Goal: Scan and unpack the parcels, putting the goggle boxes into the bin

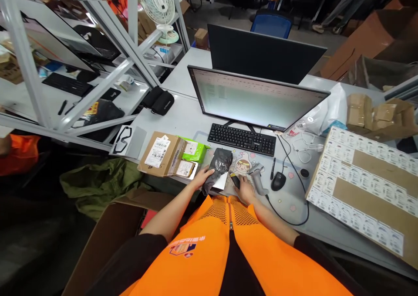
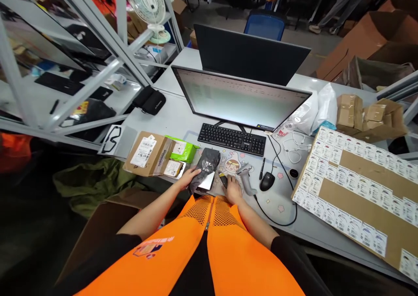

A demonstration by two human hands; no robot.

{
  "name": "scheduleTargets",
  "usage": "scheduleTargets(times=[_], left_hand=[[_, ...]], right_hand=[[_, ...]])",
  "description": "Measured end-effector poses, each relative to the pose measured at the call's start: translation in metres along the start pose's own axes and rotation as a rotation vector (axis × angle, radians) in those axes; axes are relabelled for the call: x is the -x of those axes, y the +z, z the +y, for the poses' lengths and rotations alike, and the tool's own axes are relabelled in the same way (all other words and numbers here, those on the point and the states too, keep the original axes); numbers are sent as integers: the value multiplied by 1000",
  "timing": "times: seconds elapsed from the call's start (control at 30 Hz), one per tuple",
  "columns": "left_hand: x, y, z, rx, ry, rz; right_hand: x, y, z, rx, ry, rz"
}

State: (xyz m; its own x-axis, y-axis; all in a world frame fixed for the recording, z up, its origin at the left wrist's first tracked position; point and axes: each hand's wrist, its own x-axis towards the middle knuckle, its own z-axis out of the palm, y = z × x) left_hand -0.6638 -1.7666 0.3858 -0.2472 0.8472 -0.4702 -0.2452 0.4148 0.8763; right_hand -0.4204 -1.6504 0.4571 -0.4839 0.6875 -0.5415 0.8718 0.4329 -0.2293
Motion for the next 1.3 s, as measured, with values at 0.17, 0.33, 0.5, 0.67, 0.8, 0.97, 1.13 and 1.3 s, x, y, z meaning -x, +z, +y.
scheduleTargets(times=[0.17, 0.33, 0.5, 0.67, 0.8, 0.97, 1.13, 1.3], left_hand=[[-9, 22, -7, 13, 5, 1], [-5, 40, -3, -141, 43, 141], [18, 50, 10, -563, 311, 237], [10, 60, 31, -838, 423, 149], [-3, 66, 35, -933, 539, 19], [-3, 71, 23, -1006, 606, 47], [-5, 65, 20, -1000, 606, 52], [-7, 62, 24, -1008, 606, 28]], right_hand=[[15, 15, 17, -47, 129, -14], [16, -6, 35, -224, 139, 38], [23, -36, 49, -300, 20, 97], [30, -68, 48, -181, -165, 21], [28, -87, 35, 16, -255, -60], [21, -97, 21, 165, -340, -137], [14, -101, 11, 277, -357, -163], [13, -109, -2, 346, -325, -176]])
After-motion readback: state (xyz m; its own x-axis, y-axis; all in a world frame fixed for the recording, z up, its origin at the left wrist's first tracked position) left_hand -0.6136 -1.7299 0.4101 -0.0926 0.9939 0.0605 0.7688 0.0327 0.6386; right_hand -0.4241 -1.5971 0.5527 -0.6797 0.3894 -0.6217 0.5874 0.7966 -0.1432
